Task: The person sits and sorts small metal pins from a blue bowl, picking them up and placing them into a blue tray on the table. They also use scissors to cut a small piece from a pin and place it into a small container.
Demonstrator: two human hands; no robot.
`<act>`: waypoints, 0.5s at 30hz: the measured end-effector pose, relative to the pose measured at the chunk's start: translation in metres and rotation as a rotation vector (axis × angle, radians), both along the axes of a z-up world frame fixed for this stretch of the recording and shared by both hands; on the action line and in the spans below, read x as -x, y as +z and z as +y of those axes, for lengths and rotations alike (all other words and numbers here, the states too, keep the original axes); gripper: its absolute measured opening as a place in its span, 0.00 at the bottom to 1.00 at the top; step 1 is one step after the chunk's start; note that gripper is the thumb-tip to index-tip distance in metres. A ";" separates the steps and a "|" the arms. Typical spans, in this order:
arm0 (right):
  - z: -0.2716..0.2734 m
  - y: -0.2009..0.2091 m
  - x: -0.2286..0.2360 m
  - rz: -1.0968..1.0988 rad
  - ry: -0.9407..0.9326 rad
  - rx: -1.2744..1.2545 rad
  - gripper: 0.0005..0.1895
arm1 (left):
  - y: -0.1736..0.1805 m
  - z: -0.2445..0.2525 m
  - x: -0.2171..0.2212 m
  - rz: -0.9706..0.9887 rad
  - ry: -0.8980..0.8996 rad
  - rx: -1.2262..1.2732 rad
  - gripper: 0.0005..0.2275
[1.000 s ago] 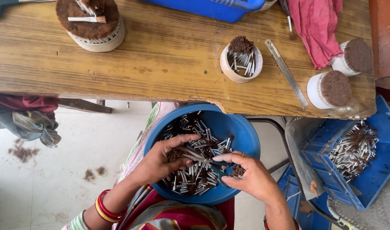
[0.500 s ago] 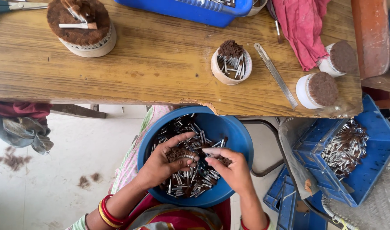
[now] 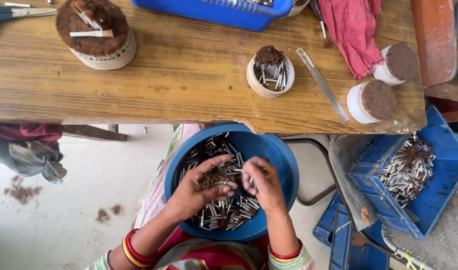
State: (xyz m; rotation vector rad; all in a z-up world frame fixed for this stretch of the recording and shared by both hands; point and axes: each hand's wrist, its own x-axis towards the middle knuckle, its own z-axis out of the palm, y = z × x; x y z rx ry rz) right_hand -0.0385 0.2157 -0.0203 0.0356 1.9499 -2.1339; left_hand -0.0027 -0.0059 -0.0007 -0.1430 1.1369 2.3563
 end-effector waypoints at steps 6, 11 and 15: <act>-0.009 0.001 0.005 -0.102 0.190 -0.073 0.07 | -0.001 -0.006 0.002 0.005 0.036 -0.006 0.29; -0.020 0.009 0.006 0.048 0.298 -0.050 0.07 | 0.000 -0.013 0.002 0.009 0.032 0.018 0.28; -0.006 -0.008 0.013 -0.090 -0.082 0.168 0.10 | 0.010 -0.040 -0.003 -0.030 0.185 0.084 0.28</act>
